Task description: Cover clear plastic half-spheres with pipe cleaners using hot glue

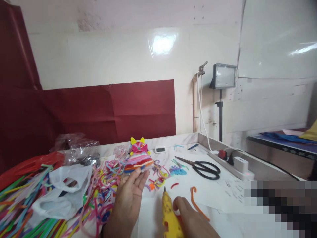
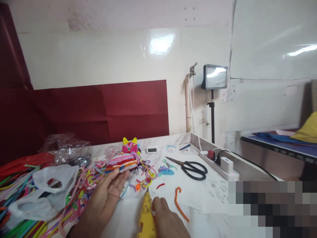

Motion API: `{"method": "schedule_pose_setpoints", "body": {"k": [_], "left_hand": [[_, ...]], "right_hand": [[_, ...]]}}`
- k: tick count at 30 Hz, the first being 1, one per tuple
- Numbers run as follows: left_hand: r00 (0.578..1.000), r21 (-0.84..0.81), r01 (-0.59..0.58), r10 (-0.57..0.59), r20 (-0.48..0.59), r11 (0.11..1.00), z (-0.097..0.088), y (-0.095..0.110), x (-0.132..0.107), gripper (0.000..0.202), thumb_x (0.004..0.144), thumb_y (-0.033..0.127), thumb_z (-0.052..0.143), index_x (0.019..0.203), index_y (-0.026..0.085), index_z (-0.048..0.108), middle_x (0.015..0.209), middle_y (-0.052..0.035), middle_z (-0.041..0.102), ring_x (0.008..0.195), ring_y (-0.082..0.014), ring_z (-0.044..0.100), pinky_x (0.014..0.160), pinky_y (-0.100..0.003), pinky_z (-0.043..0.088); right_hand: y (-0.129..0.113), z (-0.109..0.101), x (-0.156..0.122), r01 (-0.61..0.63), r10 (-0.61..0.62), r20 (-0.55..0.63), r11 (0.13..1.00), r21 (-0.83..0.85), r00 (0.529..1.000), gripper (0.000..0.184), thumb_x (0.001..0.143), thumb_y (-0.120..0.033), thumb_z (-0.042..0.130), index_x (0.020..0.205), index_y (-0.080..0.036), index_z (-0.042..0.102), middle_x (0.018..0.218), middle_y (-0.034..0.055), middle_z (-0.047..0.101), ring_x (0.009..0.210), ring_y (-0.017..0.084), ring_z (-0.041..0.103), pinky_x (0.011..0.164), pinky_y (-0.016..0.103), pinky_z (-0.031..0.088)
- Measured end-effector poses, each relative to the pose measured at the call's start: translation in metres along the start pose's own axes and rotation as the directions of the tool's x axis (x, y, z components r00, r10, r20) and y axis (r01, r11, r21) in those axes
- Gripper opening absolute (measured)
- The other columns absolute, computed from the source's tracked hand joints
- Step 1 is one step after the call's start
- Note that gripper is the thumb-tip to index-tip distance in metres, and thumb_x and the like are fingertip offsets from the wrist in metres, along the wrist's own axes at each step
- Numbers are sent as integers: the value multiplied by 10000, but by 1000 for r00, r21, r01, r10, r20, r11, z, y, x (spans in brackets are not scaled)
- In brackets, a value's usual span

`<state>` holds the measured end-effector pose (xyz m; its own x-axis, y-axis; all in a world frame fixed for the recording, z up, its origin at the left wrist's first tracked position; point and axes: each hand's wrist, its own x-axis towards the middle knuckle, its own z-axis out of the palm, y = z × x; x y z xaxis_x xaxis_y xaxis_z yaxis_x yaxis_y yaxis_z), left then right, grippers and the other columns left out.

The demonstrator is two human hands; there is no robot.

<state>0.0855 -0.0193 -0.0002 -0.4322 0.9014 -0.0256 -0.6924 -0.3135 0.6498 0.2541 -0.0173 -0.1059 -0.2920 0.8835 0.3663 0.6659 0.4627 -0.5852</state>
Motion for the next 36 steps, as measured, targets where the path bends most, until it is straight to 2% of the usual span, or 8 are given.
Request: {"method": "schedule_pose_setpoints", "body": {"k": [4, 8, 12, 14, 17, 21, 28, 36], "left_hand": [[1000, 25, 6, -7, 23, 1000, -14, -5, -2, 317, 817, -83, 546, 586, 104, 654, 667, -62, 732, 733, -190, 753, 897, -427, 598], [998, 67, 21, -25, 57, 998, -27, -11, -7, 245, 758, -49, 639, 590, 127, 665, 718, -67, 753, 785, -208, 755, 884, -347, 601], [996, 94, 51, -57, 61, 994, -33, -17, -15, 260, 731, -31, 674, 620, 204, 678, 697, -32, 756, 887, -243, 751, 870, -301, 604], [995, 97, 81, -87, 55, 992, -34, -19, -19, 276, 730, -21, 678, 651, 243, 684, 642, -15, 739, 936, -263, 744, 883, -300, 601], [991, 80, 123, -126, 34, 989, -34, -20, -23, 280, 741, -13, 665, 718, 265, 695, 594, -7, 724, 932, -273, 747, 861, -312, 615], [989, 77, 137, -141, 48, 988, -31, -20, -28, 295, 717, -44, 666, 768, 244, 700, 639, -16, 740, 860, -264, 758, 792, -321, 639], [990, 165, 105, -120, 79, 981, -35, -26, -27, 247, 672, -46, 701, 658, 200, 684, 741, -51, 778, 824, -270, 762, 727, -338, 656], [986, 251, 104, -133, 98, 962, -37, -27, -25, 224, 665, 33, 722, 822, 192, 738, 855, -51, 809, 869, -263, 765, 746, -301, 648]], "right_hand": [[7, 12, -6, 34, -22, 125, 995, -90, 992, 355, 636, -179, 760, 908, -251, 544, 914, 16, 667, 677, 210, 711, 541, 241, 441], [1, -4, -7, 137, -97, 167, 960, -243, 981, 434, 562, -86, 806, 938, -206, 623, 925, 73, 687, 794, 273, 695, 688, 331, 539], [-21, -38, -1, 317, -318, -12, 946, -64, 948, 290, 796, -96, 595, 1059, -218, 592, 1019, 83, 642, 913, 225, 651, 779, 332, 556], [-33, -47, 4, 432, -424, -158, 902, 15, 892, 332, 861, -95, 505, 1167, -221, 528, 1061, 96, 619, 959, 219, 628, 812, 342, 554], [-45, -45, 10, 544, -525, -240, 839, 12, 816, 387, 869, -54, 443, 1215, -222, 495, 1015, 100, 596, 899, 232, 601, 752, 381, 559], [-48, -33, 13, 575, -562, -254, 818, -27, 787, 461, 852, -10, 417, 1270, -196, 474, 990, 114, 570, 845, 243, 560, 682, 397, 540], [-44, -32, 12, 582, -601, -249, 799, -151, 760, 440, 842, -19, 412, 1246, -173, 492, 930, 111, 572, 782, 246, 517, 626, 382, 474], [-42, -30, 13, 593, -613, -241, 790, -156, 753, 369, 846, -25, 415, 1174, -131, 547, 906, 120, 571, 757, 243, 491, 622, 368, 419]]}}
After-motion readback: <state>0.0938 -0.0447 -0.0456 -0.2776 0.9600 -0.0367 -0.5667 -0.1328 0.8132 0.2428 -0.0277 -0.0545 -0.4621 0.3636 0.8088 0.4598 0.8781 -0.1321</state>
